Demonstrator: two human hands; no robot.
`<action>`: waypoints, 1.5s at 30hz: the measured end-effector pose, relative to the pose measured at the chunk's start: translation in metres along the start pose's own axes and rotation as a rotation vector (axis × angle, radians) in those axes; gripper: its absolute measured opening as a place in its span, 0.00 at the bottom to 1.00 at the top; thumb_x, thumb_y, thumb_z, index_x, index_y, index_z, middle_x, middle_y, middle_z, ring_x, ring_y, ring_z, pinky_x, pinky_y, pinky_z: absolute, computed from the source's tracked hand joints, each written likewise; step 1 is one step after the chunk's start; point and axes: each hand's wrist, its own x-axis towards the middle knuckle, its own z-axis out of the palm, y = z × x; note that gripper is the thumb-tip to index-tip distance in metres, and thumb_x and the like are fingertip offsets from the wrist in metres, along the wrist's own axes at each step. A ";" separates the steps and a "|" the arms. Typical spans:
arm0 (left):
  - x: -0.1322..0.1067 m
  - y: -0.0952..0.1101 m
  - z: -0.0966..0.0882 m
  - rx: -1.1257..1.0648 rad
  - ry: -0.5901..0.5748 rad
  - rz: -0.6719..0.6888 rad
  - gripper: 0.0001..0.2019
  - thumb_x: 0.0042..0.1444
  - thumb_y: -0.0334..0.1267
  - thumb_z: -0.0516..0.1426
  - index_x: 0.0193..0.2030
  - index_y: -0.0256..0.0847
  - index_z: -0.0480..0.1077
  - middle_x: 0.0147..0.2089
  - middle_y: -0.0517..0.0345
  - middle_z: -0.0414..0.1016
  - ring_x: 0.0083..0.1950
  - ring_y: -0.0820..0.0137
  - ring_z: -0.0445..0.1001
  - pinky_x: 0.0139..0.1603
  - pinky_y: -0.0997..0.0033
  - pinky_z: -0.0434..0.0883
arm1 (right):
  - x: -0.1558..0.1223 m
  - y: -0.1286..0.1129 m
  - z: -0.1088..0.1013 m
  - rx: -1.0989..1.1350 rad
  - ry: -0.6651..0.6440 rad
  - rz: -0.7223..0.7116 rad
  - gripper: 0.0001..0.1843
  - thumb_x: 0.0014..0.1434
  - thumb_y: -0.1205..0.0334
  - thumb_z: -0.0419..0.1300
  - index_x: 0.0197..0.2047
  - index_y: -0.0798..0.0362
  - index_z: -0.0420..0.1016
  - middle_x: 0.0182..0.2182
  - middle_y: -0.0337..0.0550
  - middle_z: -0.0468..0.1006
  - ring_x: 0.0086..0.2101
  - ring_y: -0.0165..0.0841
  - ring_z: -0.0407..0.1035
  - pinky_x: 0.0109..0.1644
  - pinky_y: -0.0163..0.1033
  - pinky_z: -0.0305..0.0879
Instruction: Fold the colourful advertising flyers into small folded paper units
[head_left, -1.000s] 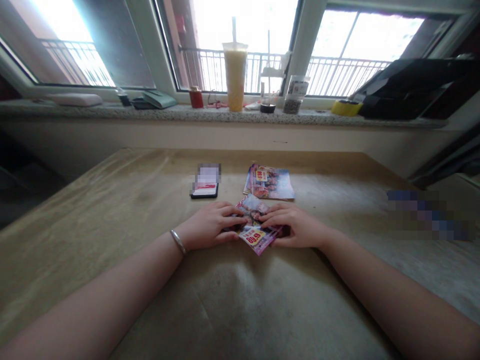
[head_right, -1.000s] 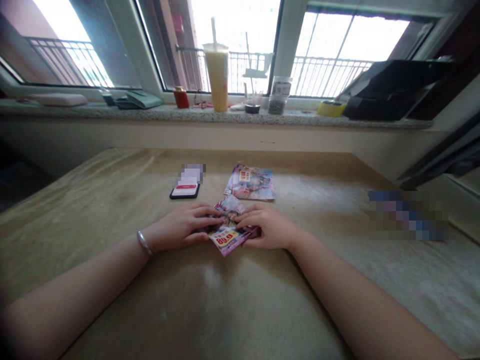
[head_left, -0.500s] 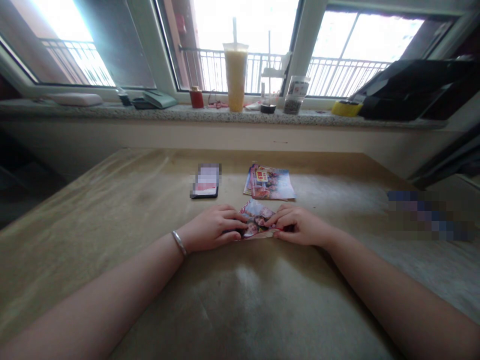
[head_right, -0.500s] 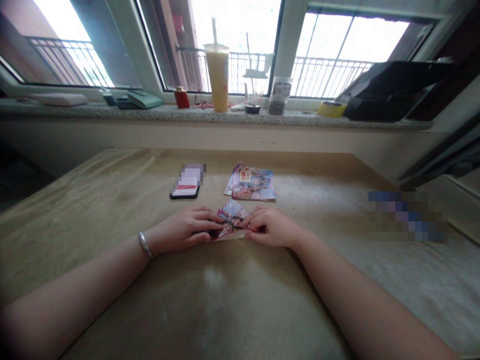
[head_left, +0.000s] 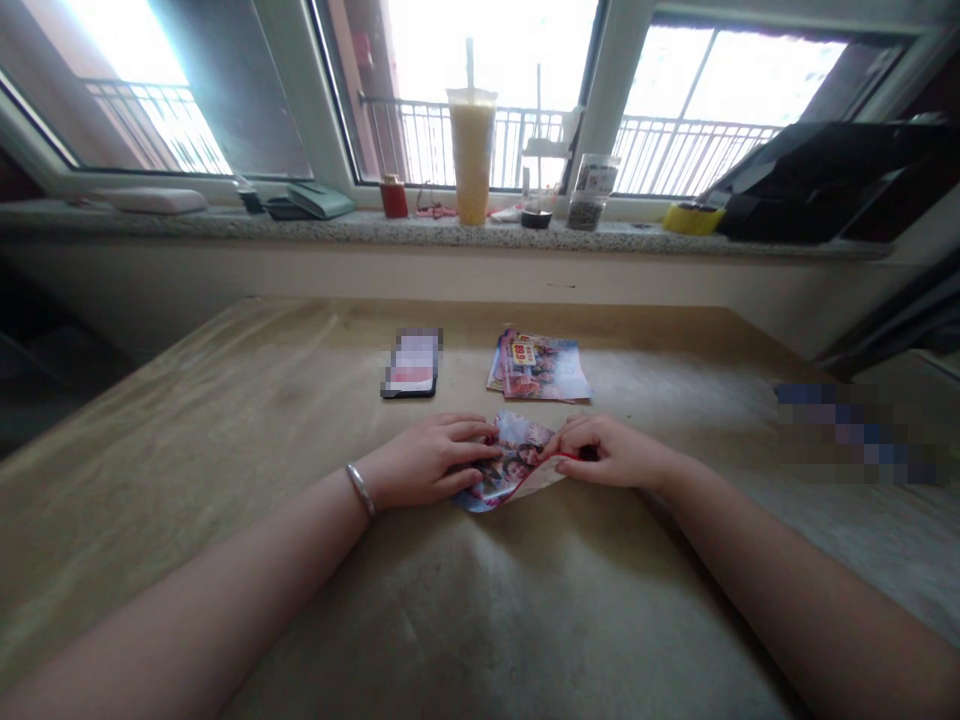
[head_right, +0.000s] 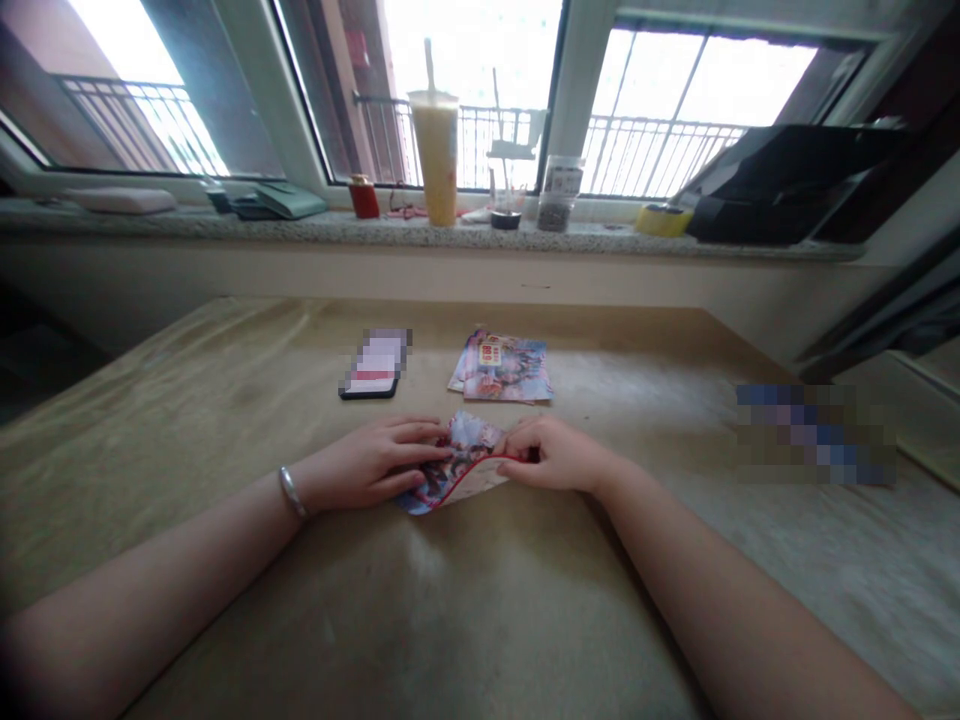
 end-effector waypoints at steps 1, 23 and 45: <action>0.000 0.000 0.000 0.010 -0.002 -0.003 0.18 0.64 0.42 0.49 0.59 0.47 0.65 0.62 0.52 0.64 0.63 0.61 0.61 0.62 0.57 0.61 | 0.001 0.001 0.000 0.016 -0.068 -0.042 0.20 0.59 0.53 0.53 0.18 0.52 0.65 0.22 0.38 0.69 0.27 0.29 0.64 0.33 0.34 0.60; 0.001 0.005 -0.004 -0.123 -0.024 -0.030 0.19 0.63 0.41 0.49 0.61 0.43 0.61 0.59 0.49 0.66 0.60 0.62 0.64 0.61 0.59 0.62 | 0.012 -0.003 0.014 -0.076 0.145 0.369 0.10 0.57 0.56 0.53 0.29 0.53 0.67 0.27 0.40 0.72 0.29 0.31 0.63 0.31 0.35 0.53; 0.005 0.013 0.010 0.133 -0.011 -0.053 0.19 0.65 0.46 0.46 0.61 0.48 0.61 0.57 0.51 0.64 0.56 0.62 0.66 0.55 0.60 0.67 | 0.019 0.005 0.033 -0.221 0.340 0.120 0.10 0.58 0.63 0.56 0.42 0.51 0.76 0.39 0.45 0.76 0.42 0.37 0.66 0.47 0.42 0.61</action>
